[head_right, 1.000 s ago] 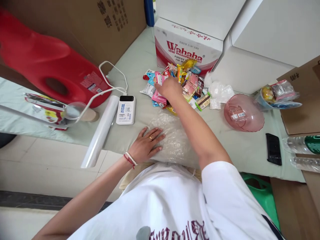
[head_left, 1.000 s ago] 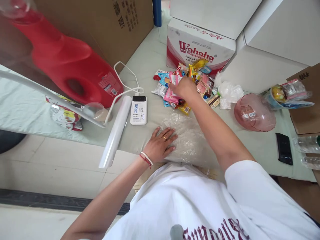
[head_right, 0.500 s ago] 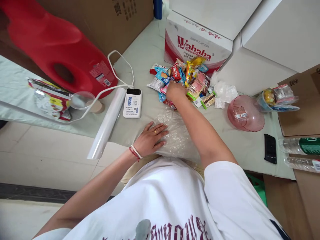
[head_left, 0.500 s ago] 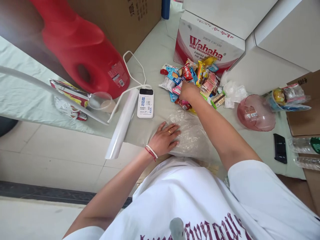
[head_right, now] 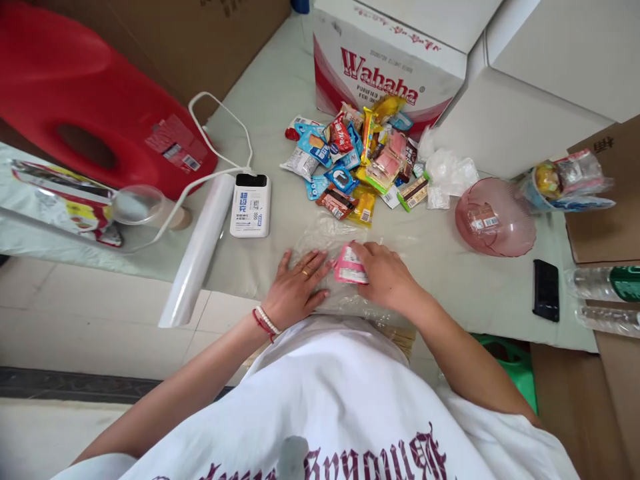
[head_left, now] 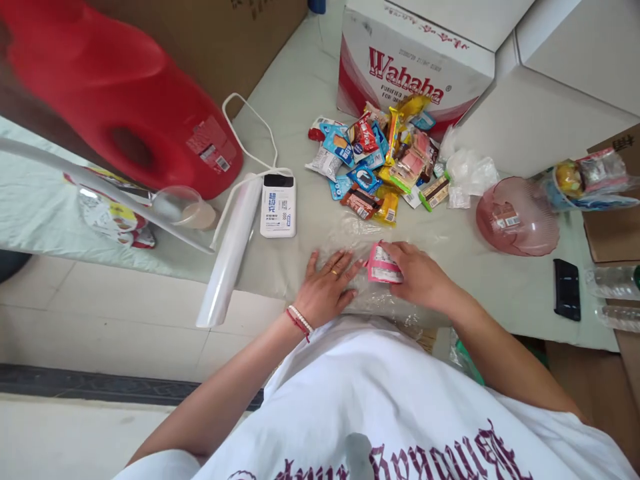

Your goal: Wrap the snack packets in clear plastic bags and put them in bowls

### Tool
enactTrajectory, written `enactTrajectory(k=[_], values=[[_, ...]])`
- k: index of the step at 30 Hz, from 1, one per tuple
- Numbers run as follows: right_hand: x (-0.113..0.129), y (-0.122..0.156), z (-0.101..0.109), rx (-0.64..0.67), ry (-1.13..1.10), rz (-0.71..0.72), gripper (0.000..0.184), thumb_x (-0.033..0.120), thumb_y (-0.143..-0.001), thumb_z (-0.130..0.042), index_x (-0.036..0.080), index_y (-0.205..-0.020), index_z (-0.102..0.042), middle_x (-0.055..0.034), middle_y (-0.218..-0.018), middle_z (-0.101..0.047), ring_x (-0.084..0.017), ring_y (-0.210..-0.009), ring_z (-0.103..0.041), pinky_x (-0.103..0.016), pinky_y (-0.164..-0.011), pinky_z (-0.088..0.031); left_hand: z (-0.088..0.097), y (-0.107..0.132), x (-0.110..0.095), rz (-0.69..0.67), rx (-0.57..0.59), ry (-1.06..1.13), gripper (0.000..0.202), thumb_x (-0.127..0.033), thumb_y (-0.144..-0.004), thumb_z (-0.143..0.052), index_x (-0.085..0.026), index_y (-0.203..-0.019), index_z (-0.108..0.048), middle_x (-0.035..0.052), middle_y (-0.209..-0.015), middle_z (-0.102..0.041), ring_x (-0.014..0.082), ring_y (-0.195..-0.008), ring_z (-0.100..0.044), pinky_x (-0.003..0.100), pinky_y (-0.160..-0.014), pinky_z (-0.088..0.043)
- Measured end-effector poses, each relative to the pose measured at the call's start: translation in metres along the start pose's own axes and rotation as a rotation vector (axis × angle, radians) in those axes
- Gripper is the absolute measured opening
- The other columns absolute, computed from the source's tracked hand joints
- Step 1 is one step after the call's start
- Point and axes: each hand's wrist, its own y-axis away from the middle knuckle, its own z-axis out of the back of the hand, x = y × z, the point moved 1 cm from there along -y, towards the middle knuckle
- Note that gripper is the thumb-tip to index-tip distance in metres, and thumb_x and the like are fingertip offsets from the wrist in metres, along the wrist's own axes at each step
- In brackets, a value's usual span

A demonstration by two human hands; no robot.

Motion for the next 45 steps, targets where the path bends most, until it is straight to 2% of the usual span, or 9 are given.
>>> enactTrajectory(k=[4,7,11,16,25,31,39,42,45], values=[[-0.040,0.006,-0.019,-0.056,0.131,-0.269,0.084,0.023,-0.081,-0.067,0.015,-0.159,-0.037,-0.0217,-0.146,-0.054,-0.039,-0.126,-0.056,-0.051,-0.103,-0.046,0.001,0.001,-0.005,0.076,-0.017,-0.020,0.065,-0.051,-0.104,-0.045,-0.025,-0.163,-0.036,0.0156,-0.168,-0.036,0.0354,-0.155,-0.036,0.071,-0.127,-0.003],[-0.050,0.017,-0.003,-0.132,0.107,-0.234,0.085,0.023,-0.081,-0.066,0.016,-0.160,-0.035,-0.0208,-0.146,-0.053,-0.038,-0.124,-0.056,-0.049,-0.103,-0.046,0.001,-0.005,-0.009,0.129,-0.015,-0.031,0.061,-0.048,-0.106,-0.039,-0.025,-0.163,-0.036,0.0153,-0.167,-0.038,0.0347,-0.155,-0.037,0.071,-0.126,-0.003],[-0.020,0.020,0.009,-0.141,0.057,0.001,0.087,0.022,-0.081,-0.066,0.017,-0.161,-0.033,-0.0185,-0.151,-0.049,-0.036,-0.129,-0.052,-0.048,-0.107,-0.043,0.001,-0.012,-0.013,0.182,-0.001,-0.048,0.059,-0.043,-0.106,-0.036,-0.024,-0.162,-0.039,0.0153,-0.168,-0.037,0.0343,-0.156,-0.036,0.072,-0.126,-0.006],[0.016,-0.009,-0.019,0.023,0.094,0.099,0.082,0.017,-0.083,-0.068,0.017,-0.160,-0.038,-0.0186,-0.150,-0.051,-0.035,-0.130,-0.050,-0.049,-0.110,-0.040,0.009,-0.004,-0.008,0.239,-0.058,-0.089,0.053,-0.041,-0.106,-0.039,-0.026,-0.156,-0.049,0.0119,-0.166,-0.042,0.0349,-0.159,-0.029,0.070,-0.127,-0.004],[0.002,-0.011,-0.027,-0.147,-0.083,-0.122,0.085,0.053,-0.088,-0.074,0.012,-0.155,-0.043,-0.0203,-0.135,-0.058,-0.038,-0.121,-0.051,-0.049,-0.101,-0.047,0.006,0.020,0.008,0.263,-0.057,-0.053,0.057,-0.043,-0.104,-0.044,-0.031,-0.160,-0.042,0.0130,-0.166,-0.042,0.0367,-0.154,-0.038,0.074,-0.124,-0.007],[0.020,-0.019,-0.042,-0.109,0.058,-0.075,0.075,0.041,-0.091,-0.071,0.015,-0.155,-0.041,-0.0214,-0.137,-0.058,-0.038,-0.121,-0.050,-0.049,-0.100,-0.044,0.014,0.019,0.012,0.303,-0.101,-0.077,0.054,-0.039,-0.106,-0.039,-0.033,-0.159,-0.044,0.0109,-0.162,-0.048,0.0367,-0.156,-0.036,0.076,-0.123,0.001],[0.022,-0.019,-0.026,-0.137,0.061,0.031,0.073,0.034,-0.092,-0.068,0.014,-0.156,-0.040,-0.0215,-0.143,-0.055,-0.038,-0.126,-0.049,-0.050,-0.104,-0.042,0.012,0.024,0.022,0.315,-0.157,-0.104,0.055,-0.041,-0.103,-0.045,-0.032,-0.158,-0.046,0.0114,-0.167,-0.040,0.0372,-0.157,-0.033,0.073,-0.126,-0.006],[0.023,-0.028,-0.035,-0.114,0.039,0.092,0.074,0.032,-0.091,-0.070,0.015,-0.157,-0.040,-0.0209,-0.147,-0.054,-0.038,-0.129,-0.049,-0.053,-0.109,-0.040,0.018,0.038,0.024,0.202,-0.268,-0.148,0.058,-0.033,-0.097,-0.055,-0.034,-0.154,-0.050,0.0094,-0.165,-0.044,0.0360,-0.158,-0.031,0.069,-0.128,-0.004],[0.008,-0.014,-0.040,-0.204,-0.065,0.179,0.079,0.041,-0.092,-0.070,0.016,-0.159,-0.036,-0.0216,-0.158,-0.042,-0.039,-0.142,-0.040,-0.056,-0.117,-0.035,0.025,0.053,0.031,-0.127,-0.144,-0.091,0.064,-0.019,-0.090,-0.055,-0.035,-0.151,-0.052,0.0068,-0.159,-0.053,0.0292,-0.154,-0.042,0.063,-0.131,-0.012]])
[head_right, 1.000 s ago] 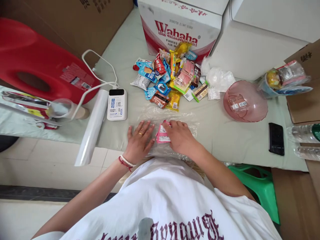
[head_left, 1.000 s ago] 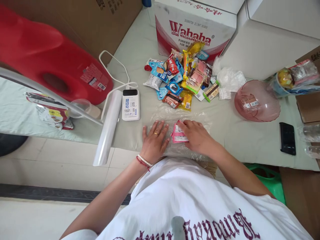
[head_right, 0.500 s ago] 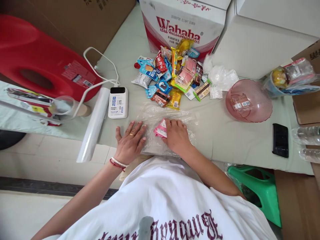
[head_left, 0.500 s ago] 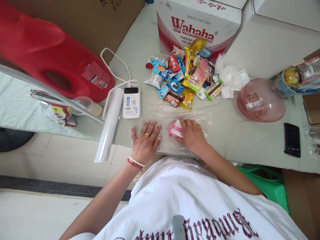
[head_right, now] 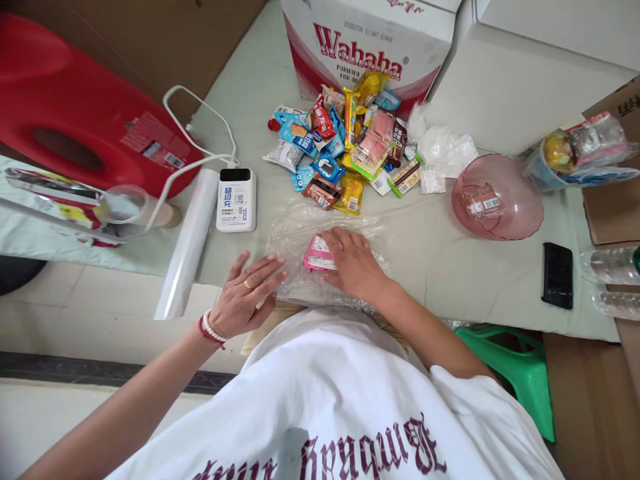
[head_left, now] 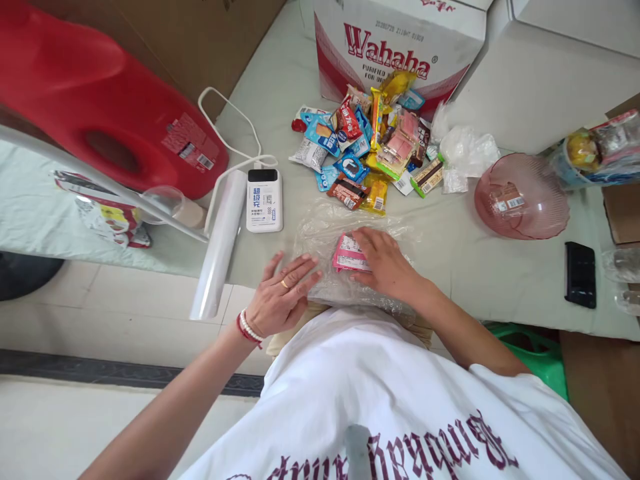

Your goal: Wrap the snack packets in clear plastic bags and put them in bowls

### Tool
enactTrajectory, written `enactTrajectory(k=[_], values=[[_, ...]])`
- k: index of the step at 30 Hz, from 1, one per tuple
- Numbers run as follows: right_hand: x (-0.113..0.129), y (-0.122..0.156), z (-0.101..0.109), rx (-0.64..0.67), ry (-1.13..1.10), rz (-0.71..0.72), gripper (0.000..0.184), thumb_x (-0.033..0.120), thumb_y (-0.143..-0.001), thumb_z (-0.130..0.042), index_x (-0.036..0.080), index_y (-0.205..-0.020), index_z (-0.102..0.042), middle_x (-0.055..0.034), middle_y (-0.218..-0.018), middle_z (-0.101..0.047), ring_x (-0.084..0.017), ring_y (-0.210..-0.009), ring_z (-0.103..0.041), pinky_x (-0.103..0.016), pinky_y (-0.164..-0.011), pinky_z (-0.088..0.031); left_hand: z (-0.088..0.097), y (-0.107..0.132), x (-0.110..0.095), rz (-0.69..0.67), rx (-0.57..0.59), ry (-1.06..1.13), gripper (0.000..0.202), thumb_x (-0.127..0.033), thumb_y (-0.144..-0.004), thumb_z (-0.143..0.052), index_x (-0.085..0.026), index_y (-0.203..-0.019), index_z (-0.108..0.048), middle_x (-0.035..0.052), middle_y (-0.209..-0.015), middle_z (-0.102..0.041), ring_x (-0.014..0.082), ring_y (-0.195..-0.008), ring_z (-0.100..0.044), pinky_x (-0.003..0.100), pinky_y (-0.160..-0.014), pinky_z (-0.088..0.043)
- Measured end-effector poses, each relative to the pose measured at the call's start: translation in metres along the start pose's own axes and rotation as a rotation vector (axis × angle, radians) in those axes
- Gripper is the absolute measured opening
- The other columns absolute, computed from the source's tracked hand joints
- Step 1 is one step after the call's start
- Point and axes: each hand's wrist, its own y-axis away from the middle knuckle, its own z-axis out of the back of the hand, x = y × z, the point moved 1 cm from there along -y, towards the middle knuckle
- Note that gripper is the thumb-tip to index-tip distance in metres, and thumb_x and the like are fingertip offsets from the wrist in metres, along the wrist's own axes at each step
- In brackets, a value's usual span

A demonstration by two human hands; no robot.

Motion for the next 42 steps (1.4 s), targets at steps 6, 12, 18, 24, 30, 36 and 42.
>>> enactTrajectory(k=[6,12,18,24,30,36,42], values=[[-0.034,0.095,-0.002,0.036,-0.108,0.342,0.042,0.030,-0.100,-0.059,0.023,-0.142,-0.057,-0.0153,-0.146,-0.056,-0.030,-0.138,-0.049,-0.052,-0.113,-0.046,-0.004,0.014,0.017,-0.211,0.238,0.045,0.062,-0.005,-0.086,-0.055,-0.035,-0.140,-0.062,0.0086,-0.162,-0.048,0.0262,-0.153,-0.043,0.058,-0.131,-0.020],[-0.046,0.125,-0.041,-0.040,-0.025,0.237,0.028,0.020,-0.101,-0.054,0.029,-0.120,-0.073,-0.0107,-0.133,-0.069,-0.026,-0.129,-0.059,-0.052,-0.108,-0.050,-0.006,0.001,0.021,-0.186,0.118,0.196,0.025,-0.025,-0.100,-0.055,-0.031,-0.117,-0.073,0.0076,-0.142,-0.069,0.0235,-0.140,-0.058,0.051,-0.127,-0.031],[-0.053,0.092,-0.008,-0.163,-0.464,-0.061,0.023,0.039,-0.104,-0.051,0.025,-0.103,-0.069,-0.0051,-0.090,-0.073,-0.020,-0.084,-0.066,-0.038,-0.080,-0.056,0.022,-0.059,0.028,0.035,0.127,0.405,0.033,-0.039,-0.103,-0.042,-0.021,-0.095,-0.069,0.0106,-0.103,-0.077,0.0238,-0.107,-0.069,0.039,-0.099,-0.051],[-0.063,0.058,0.023,-0.317,-0.449,-0.310,0.040,0.058,-0.099,-0.049,0.022,-0.100,-0.065,-0.0034,-0.080,-0.065,-0.019,-0.070,-0.057,-0.035,-0.070,-0.050,0.016,-0.114,0.037,0.457,0.186,0.417,0.036,-0.045,-0.094,-0.043,-0.022,-0.069,-0.053,-0.0009,-0.057,-0.052,0.0172,-0.059,-0.048,0.029,-0.060,-0.036],[-0.019,0.084,-0.011,-0.080,-0.006,0.214,0.059,0.056,-0.090,-0.073,0.027,-0.140,-0.062,-0.0147,-0.141,-0.062,-0.034,-0.128,-0.053,-0.055,-0.109,-0.041,0.008,-0.111,0.037,0.547,0.152,0.529,0.041,-0.051,-0.094,-0.044,-0.022,-0.065,-0.047,-0.0029,-0.055,-0.047,0.0140,-0.056,-0.042,0.028,-0.057,-0.028],[-0.023,0.085,-0.028,-0.197,-0.160,0.099,0.024,0.027,-0.103,-0.049,0.026,-0.105,-0.072,-0.0094,-0.108,-0.073,-0.024,-0.097,-0.063,-0.042,-0.086,-0.051,0.005,-0.113,0.039,0.575,0.133,0.528,0.045,-0.053,-0.095,-0.044,-0.022,-0.063,-0.044,-0.0031,-0.054,-0.045,0.0136,-0.056,-0.040,0.029,-0.058,-0.027],[-0.057,0.053,-0.009,-0.393,-0.708,-0.528,0.027,0.050,-0.097,-0.053,0.024,-0.089,-0.057,0.0017,-0.070,-0.060,-0.016,-0.060,-0.053,-0.029,-0.060,-0.046,0.002,-0.117,0.046,0.613,0.015,0.439,0.037,-0.050,-0.097,-0.042,-0.022,-0.073,-0.049,-0.0003,-0.067,-0.054,0.0173,-0.068,-0.050,0.030,-0.066,-0.038]])
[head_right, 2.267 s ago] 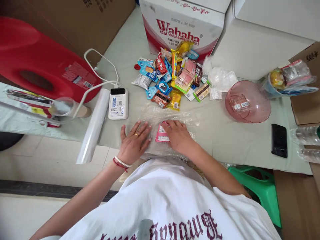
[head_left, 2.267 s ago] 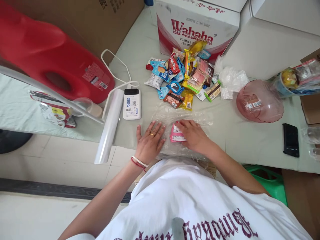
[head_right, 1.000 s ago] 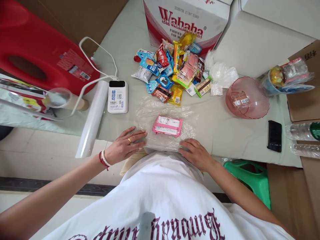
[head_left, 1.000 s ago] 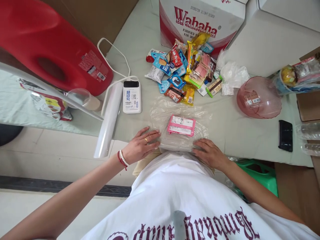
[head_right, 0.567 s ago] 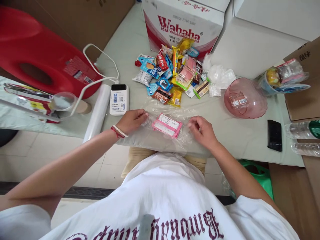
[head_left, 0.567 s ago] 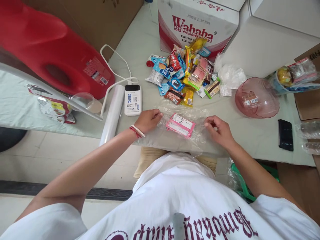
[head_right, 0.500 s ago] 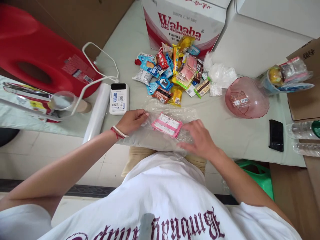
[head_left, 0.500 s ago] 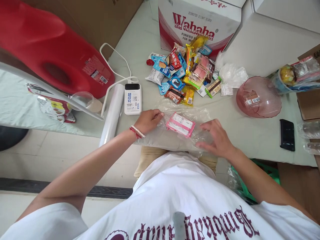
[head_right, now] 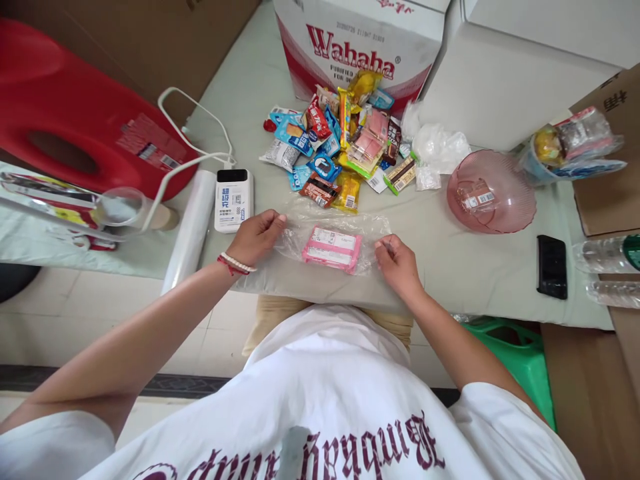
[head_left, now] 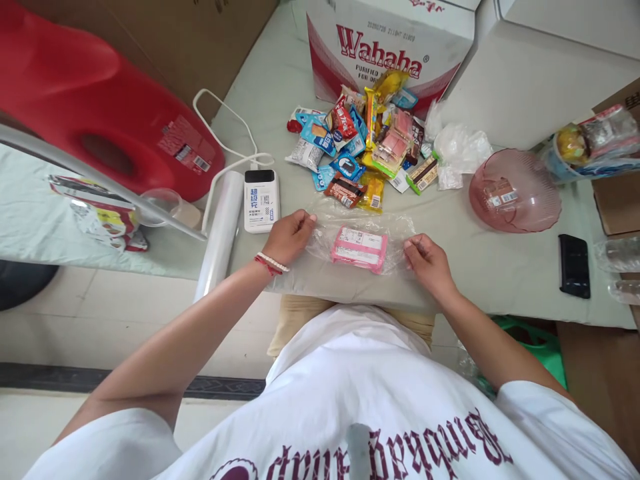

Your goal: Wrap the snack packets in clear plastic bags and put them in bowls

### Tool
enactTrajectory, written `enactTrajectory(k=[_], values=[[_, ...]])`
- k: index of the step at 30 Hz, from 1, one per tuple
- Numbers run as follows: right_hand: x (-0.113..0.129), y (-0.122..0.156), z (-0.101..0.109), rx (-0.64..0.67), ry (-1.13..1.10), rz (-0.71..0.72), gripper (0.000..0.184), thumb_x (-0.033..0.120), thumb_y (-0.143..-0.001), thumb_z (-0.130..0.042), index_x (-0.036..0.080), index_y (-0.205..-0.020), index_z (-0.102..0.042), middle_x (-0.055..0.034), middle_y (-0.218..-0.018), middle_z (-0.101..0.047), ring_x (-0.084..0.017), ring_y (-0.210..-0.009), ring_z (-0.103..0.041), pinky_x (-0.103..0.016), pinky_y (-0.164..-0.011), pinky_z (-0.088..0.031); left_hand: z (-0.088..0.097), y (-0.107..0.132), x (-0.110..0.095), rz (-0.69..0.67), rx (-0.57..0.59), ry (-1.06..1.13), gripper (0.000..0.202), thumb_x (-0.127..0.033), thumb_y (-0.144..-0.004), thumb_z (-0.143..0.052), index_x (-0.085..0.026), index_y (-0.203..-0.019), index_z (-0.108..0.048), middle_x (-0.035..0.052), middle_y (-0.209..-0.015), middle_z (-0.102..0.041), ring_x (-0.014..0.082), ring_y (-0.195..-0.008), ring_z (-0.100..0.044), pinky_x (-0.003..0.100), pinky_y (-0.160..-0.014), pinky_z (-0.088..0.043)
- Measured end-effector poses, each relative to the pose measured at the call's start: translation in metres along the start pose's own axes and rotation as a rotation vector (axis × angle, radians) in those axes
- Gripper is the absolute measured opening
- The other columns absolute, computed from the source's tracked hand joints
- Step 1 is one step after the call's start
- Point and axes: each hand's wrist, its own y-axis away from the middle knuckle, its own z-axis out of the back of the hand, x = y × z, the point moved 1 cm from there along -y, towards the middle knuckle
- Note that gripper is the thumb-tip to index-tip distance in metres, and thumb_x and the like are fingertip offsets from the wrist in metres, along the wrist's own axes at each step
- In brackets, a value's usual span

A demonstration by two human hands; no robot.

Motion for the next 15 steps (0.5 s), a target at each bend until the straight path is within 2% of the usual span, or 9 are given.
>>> enactTrajectory(k=[2,5,7,8,10,12,13,15], values=[[-0.009,-0.013,-0.002,0.018,-0.051,-0.104,0.029,0.051,-0.094,-0.056,0.024,-0.083,-0.054,0.0038,-0.063,-0.056,-0.014,-0.055,-0.050,-0.027,-0.056,-0.042,0.006,0.004,0.000,-0.003,-0.208,-0.017,0.028,-0.045,-0.097,-0.045,-0.022,-0.086,-0.055,0.0039,-0.084,-0.062,0.0210,-0.084,-0.057,0.034,-0.079,-0.044],[-0.021,-0.020,-0.005,0.048,0.001,-0.151,0.028,0.049,-0.092,-0.057,0.023,-0.081,-0.055,0.0038,-0.063,-0.056,-0.014,-0.055,-0.051,-0.027,-0.056,-0.041,0.020,0.027,-0.008,-0.080,-0.630,-0.081,0.022,-0.041,-0.096,-0.052,-0.021,-0.104,-0.058,0.0113,-0.110,-0.063,0.0284,-0.111,-0.057,0.046,-0.100,-0.043],[-0.023,-0.019,-0.002,0.089,0.084,-0.163,0.026,0.048,-0.093,-0.055,0.023,-0.086,-0.058,0.0026,-0.066,-0.059,-0.015,-0.057,-0.054,-0.028,-0.058,-0.043,0.027,0.052,-0.018,-0.221,-0.867,-0.121,0.022,-0.037,-0.095,-0.058,-0.022,-0.111,-0.061,0.0130,-0.119,-0.061,0.0321,-0.120,-0.054,0.053,-0.106,-0.039],[-0.020,-0.019,0.002,0.098,0.151,-0.145,0.025,0.047,-0.093,-0.055,0.023,-0.090,-0.060,0.0010,-0.070,-0.062,-0.017,-0.060,-0.056,-0.029,-0.060,-0.044,0.028,0.065,-0.024,-0.327,-0.947,-0.142,0.020,-0.034,-0.095,-0.059,-0.023,-0.111,-0.063,0.0114,-0.118,-0.062,0.0320,-0.118,-0.056,0.055,-0.107,-0.037],[-0.010,-0.021,0.012,0.037,0.324,-0.023,0.027,0.045,-0.092,-0.056,0.021,-0.102,-0.063,-0.0053,-0.088,-0.068,-0.021,-0.073,-0.061,-0.034,-0.068,-0.049,0.023,0.087,-0.036,-0.568,-0.946,-0.209,0.018,-0.027,-0.093,-0.061,-0.027,-0.109,-0.068,0.0072,-0.113,-0.067,0.0284,-0.104,-0.062,0.054,-0.104,-0.039],[0.005,-0.028,0.019,-0.079,0.482,0.185,0.034,0.043,-0.092,-0.057,0.019,-0.115,-0.064,-0.0129,-0.109,-0.068,-0.028,-0.095,-0.061,-0.041,-0.081,-0.051,0.008,0.095,-0.048,-0.737,-0.735,-0.276,0.024,-0.021,-0.090,-0.062,-0.029,-0.111,-0.071,0.0041,-0.107,-0.073,0.0251,-0.098,-0.066,0.047,-0.096,-0.044],[0.013,-0.035,0.020,-0.115,0.535,0.284,0.036,0.042,-0.094,-0.056,0.018,-0.119,-0.064,-0.0152,-0.116,-0.066,-0.030,-0.104,-0.059,-0.044,-0.088,-0.051,-0.002,0.094,-0.053,-0.777,-0.595,-0.299,0.028,-0.018,-0.090,-0.061,-0.029,-0.114,-0.071,0.0037,-0.107,-0.076,0.0242,-0.101,-0.068,0.044,-0.093,-0.045],[0.028,-0.050,0.015,-0.092,0.605,0.397,0.036,0.038,-0.097,-0.051,0.017,-0.123,-0.064,-0.0171,-0.122,-0.065,-0.033,-0.113,-0.055,-0.047,-0.097,-0.048,-0.025,0.083,-0.059,-0.772,-0.335,-0.339,0.034,-0.015,-0.093,-0.056,-0.026,-0.121,-0.071,0.0052,-0.118,-0.078,0.0236,-0.114,-0.068,0.041,-0.094,-0.046]])
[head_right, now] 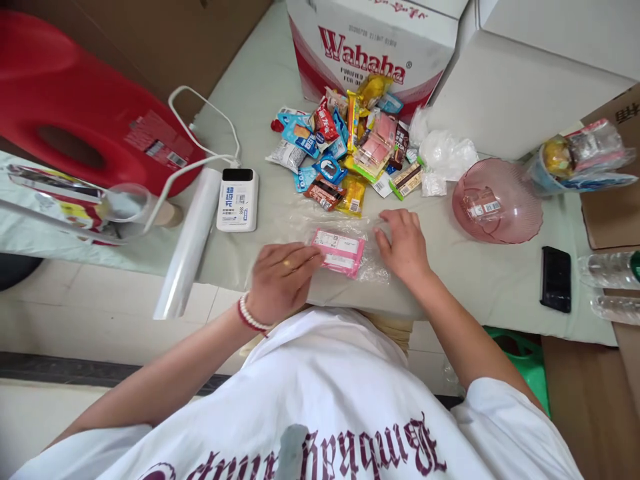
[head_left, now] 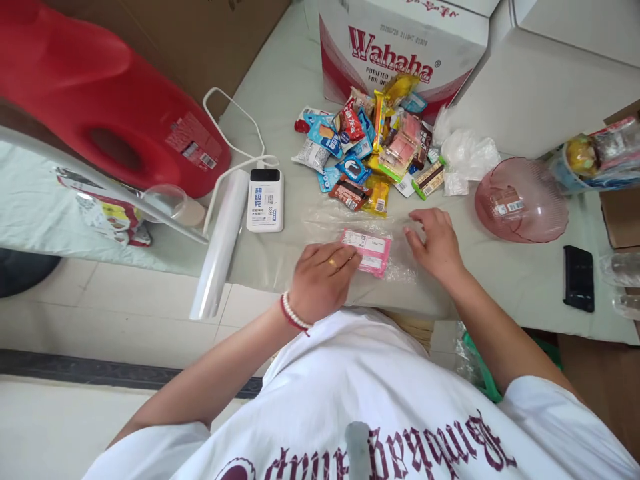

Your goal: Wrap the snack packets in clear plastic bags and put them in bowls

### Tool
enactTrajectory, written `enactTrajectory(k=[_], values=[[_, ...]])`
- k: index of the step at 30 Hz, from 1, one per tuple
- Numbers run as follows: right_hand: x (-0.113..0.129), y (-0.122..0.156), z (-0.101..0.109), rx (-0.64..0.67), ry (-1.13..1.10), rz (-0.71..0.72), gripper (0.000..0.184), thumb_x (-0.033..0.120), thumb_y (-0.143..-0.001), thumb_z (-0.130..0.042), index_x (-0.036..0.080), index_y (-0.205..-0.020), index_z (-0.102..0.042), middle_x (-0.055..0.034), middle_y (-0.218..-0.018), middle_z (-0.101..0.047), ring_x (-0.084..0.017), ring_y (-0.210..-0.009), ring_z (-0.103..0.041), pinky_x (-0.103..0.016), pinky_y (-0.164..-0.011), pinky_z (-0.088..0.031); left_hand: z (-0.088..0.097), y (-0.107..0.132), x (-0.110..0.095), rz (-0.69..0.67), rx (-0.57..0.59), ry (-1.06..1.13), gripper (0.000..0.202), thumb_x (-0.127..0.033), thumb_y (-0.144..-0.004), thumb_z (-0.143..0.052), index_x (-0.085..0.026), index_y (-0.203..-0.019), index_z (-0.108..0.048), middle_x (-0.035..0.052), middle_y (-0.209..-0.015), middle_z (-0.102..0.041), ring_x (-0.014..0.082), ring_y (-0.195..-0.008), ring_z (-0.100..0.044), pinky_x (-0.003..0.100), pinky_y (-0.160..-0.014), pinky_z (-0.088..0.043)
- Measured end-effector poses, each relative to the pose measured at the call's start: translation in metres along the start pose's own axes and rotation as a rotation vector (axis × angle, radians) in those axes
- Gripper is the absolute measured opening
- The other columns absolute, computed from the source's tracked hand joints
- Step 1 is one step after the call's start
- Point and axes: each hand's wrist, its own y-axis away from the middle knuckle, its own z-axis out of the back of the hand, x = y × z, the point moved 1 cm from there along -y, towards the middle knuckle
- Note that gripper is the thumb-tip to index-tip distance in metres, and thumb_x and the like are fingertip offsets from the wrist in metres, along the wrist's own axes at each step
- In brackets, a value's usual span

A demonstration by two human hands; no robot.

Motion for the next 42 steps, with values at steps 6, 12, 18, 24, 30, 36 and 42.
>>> enactTrajectory(k=[6,12,18,24,30,36,42], values=[[0.028,-0.048,-0.030,0.290,0.166,-0.135,0.056,0.050,-0.096,-0.058,0.014,-0.139,-0.056,-0.0189,-0.122,-0.068,-0.034,-0.108,-0.062,-0.041,-0.087,-0.050,-0.055,-0.016,0.012,0.186,0.368,-0.028,0.038,-0.017,-0.101,-0.047,-0.021,-0.132,-0.069,0.0108,-0.140,-0.070,0.0278,-0.132,-0.061,0.046,-0.100,-0.043],[0.016,-0.063,-0.034,0.525,-0.046,-0.292,0.032,0.044,-0.080,-0.075,0.016,-0.094,-0.073,-0.0047,-0.080,-0.070,-0.020,-0.075,-0.061,-0.029,-0.067,-0.042,-0.057,-0.009,0.019,0.172,0.359,-0.016,0.036,-0.022,-0.103,-0.049,-0.025,-0.132,-0.070,0.0072,-0.142,-0.069,0.0280,-0.136,-0.056,0.047,-0.102,-0.041],[0.007,-0.068,-0.022,0.468,-0.494,-0.077,0.025,0.041,-0.074,-0.072,0.017,-0.080,-0.072,-0.0032,-0.087,-0.065,-0.015,-0.077,-0.056,-0.027,-0.070,-0.043,-0.053,-0.013,0.024,0.104,0.327,0.063,0.031,-0.022,-0.102,-0.051,-0.028,-0.122,-0.074,0.0046,-0.132,-0.075,0.0271,-0.132,-0.057,0.049,-0.103,-0.035],[0.010,-0.065,-0.025,0.593,-0.467,-0.031,0.031,0.047,-0.084,-0.066,0.017,-0.095,-0.070,0.0034,-0.067,-0.056,-0.013,-0.061,-0.046,-0.025,-0.060,-0.037,-0.056,-0.012,0.025,0.112,0.314,0.084,0.029,-0.024,-0.103,-0.051,-0.028,-0.119,-0.075,0.0053,-0.129,-0.076,0.0269,-0.122,-0.059,0.046,-0.093,-0.036],[0.039,-0.036,-0.012,0.375,-0.162,0.252,0.033,0.030,-0.100,-0.050,0.020,-0.115,-0.077,-0.0063,-0.089,-0.066,-0.018,-0.078,-0.058,-0.028,-0.071,-0.040,-0.054,-0.010,0.024,0.170,0.314,0.104,0.032,-0.024,-0.101,-0.052,-0.028,-0.123,-0.075,0.0073,-0.130,-0.075,0.0283,-0.110,-0.060,0.046,-0.086,-0.038],[0.052,0.022,-0.035,0.473,0.133,0.392,0.049,0.017,-0.100,-0.047,0.029,-0.146,-0.060,-0.0071,-0.094,-0.062,-0.023,-0.088,-0.052,-0.029,-0.070,-0.038,-0.053,0.004,0.050,0.358,0.189,0.468,0.028,-0.021,-0.095,-0.052,-0.025,-0.103,-0.079,0.0055,-0.112,-0.080,0.0241,-0.103,-0.067,0.042,-0.092,-0.050],[0.054,0.036,-0.044,0.517,0.210,0.458,0.056,0.014,-0.101,-0.047,0.036,-0.152,-0.054,-0.0105,-0.106,-0.063,-0.026,-0.101,-0.052,-0.033,-0.073,-0.043,-0.042,-0.008,0.080,0.584,0.072,0.305,0.073,-0.027,-0.081,-0.063,-0.019,-0.152,-0.048,0.0151,-0.158,-0.050,0.0315,-0.135,-0.052,0.045,-0.103,-0.048]])
